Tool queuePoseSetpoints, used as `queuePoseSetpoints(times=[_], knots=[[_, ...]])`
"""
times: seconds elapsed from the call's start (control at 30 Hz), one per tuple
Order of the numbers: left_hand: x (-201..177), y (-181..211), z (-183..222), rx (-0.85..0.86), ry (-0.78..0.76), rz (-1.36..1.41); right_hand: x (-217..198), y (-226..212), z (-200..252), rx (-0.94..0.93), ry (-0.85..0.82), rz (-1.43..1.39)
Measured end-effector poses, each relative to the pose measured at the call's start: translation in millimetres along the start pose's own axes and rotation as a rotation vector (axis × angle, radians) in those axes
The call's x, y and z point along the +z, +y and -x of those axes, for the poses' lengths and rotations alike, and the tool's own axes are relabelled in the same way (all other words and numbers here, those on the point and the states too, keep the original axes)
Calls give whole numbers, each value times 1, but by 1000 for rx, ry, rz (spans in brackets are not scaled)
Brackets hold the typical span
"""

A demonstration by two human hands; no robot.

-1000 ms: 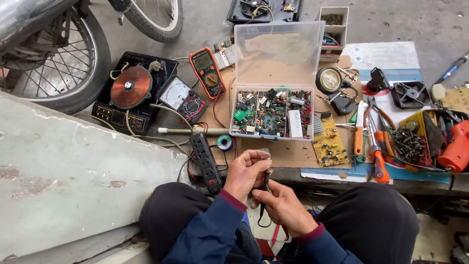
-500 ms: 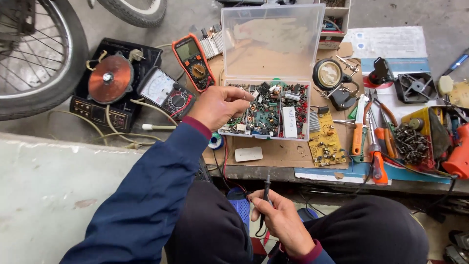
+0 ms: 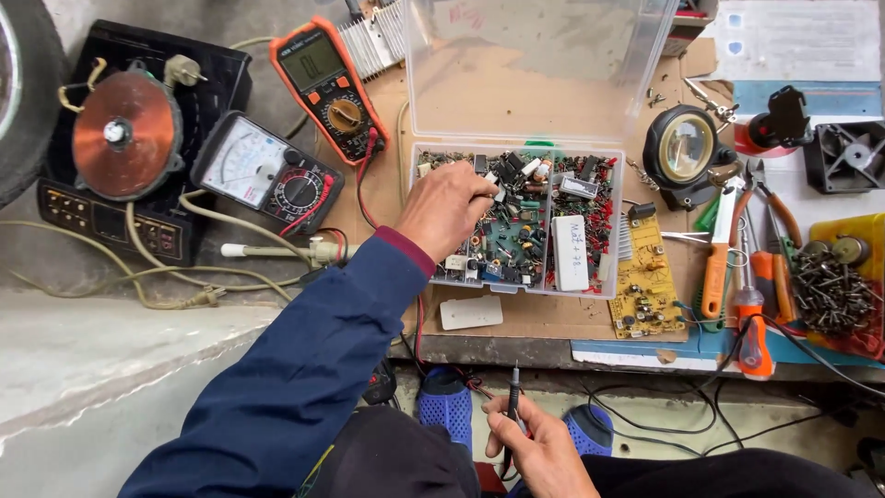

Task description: Searching for a specific electronic component in a storage bin and then inspecting it using multimeter probes.

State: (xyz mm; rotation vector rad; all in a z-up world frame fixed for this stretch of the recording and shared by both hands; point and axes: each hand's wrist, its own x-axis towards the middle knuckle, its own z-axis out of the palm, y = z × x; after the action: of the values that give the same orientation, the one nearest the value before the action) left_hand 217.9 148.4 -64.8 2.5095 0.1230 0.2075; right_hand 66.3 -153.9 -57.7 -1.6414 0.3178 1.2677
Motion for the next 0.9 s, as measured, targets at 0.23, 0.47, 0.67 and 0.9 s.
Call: queuePoseSetpoints(times=[0.23,0.47,0.67,0.9], knots=[[-1,11,3,-5,-19,106,4,-5,-7,93,-7,43],[-8,28,1,4,123,168,6,-1,-6,82,-32,35],[-10,37,1,-223,17,277,5,0,-8,76,-13,91],[-11,40,1,-228,25,344,6,6,-12,46,-46,134]])
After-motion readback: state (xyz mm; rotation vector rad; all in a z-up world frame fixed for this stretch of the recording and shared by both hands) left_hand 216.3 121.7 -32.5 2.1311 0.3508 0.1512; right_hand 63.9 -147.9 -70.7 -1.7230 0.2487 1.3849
